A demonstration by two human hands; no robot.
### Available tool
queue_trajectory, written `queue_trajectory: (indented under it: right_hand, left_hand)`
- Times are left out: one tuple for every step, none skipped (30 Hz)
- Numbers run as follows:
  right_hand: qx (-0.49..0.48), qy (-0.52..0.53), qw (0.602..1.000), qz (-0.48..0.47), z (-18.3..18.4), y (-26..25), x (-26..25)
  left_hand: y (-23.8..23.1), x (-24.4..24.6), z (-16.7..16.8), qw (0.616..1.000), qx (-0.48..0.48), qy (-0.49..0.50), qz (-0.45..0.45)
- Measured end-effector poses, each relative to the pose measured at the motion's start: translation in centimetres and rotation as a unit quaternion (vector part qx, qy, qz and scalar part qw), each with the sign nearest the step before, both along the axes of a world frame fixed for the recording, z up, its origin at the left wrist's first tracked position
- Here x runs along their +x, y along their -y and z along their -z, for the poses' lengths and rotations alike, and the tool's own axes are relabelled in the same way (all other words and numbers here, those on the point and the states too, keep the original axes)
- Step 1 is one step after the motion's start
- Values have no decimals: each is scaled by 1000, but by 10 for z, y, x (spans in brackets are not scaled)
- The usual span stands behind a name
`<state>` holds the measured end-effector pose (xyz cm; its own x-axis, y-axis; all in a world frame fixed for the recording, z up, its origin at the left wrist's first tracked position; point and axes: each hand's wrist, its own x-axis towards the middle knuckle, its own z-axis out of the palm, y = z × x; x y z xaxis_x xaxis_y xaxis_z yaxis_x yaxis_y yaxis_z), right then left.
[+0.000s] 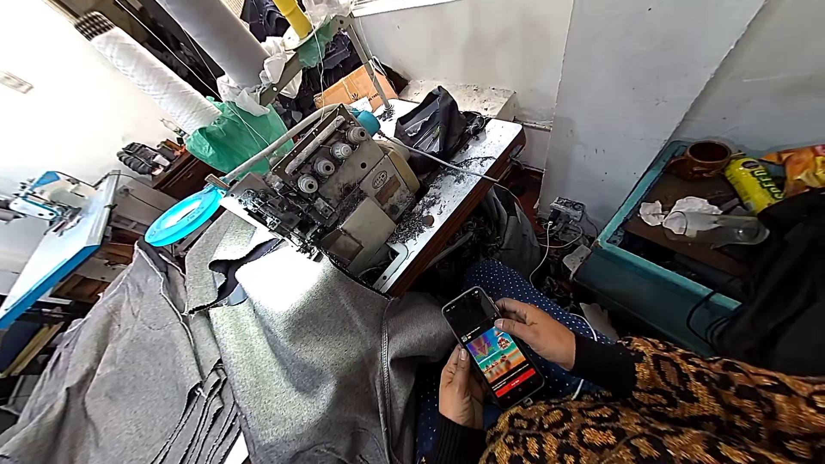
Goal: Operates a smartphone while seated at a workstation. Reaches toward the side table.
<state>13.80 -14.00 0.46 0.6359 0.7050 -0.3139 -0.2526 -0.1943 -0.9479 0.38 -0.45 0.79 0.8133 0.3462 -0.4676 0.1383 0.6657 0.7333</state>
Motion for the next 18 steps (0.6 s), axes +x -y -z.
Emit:
queue_trajectory:
  right_hand:
    - [-11,42,999,7,1,0,-1]
    - [-21,111,993,17,2,0,-4]
    - [-26,202,979,27,3,0,-7]
    - [-19,306,951,43,6,1,-9]
    - [-8,406,912,62,11,0,-10]
    - [-4,478,876,70,14,-2,-8]
    - [-14,521,851,63,16,-3,-7]
    - [-26,538,841,49,16,-3,-7]
    - [-37,537,842,33,16,-3,-7]
    - [-42,533,844,29,17,-3,-8]
    - [-41,531,846,31,17,-3,-8]
    - [-35,534,844,42,18,-3,-8]
    - [-26,540,839,57,19,-3,-8]
    - [-19,545,835,70,20,-3,-8]
    - [-16,546,834,75,19,-3,-7]
    - [-14,544,836,77,18,-3,-7]
    - [-15,538,839,77,18,-2,-7]
    - [-15,531,844,75,18,-2,-7]
  left_hand:
    - [0,0,0,1000,0,1,1]
    - [0,0,1,1000,1,3,1]
    - [0,-1,1,1000,2,4,1]
    - [-1,-1,1,1000,4,5,4]
    - [-1,-1,1,1000,6,7,7]
    - [-1,-1,1,1000,7,7,8]
    - [-1,-1,2,1000,8,6,9]
    - [-1,-1,2,1000,9,5,9]
    - [-1,-1,2,1000,10,4,8]
    - [-1,0,1,1000,15,1,6]
    - [0,0,1,1000,23,-4,1]
    - [0,0,0,1000,26,-6,-1]
    - [0,0,0,1000,26,-5,-2]
    - [0,0,0,1000,23,-4,-1]
    - [0,0,0,1000,21,-2,0]
    - [-1,0,0,1000,18,0,2]
    - [-1,0,0,1000,14,3,4]
    - [-1,0,0,1000,11,4,5]
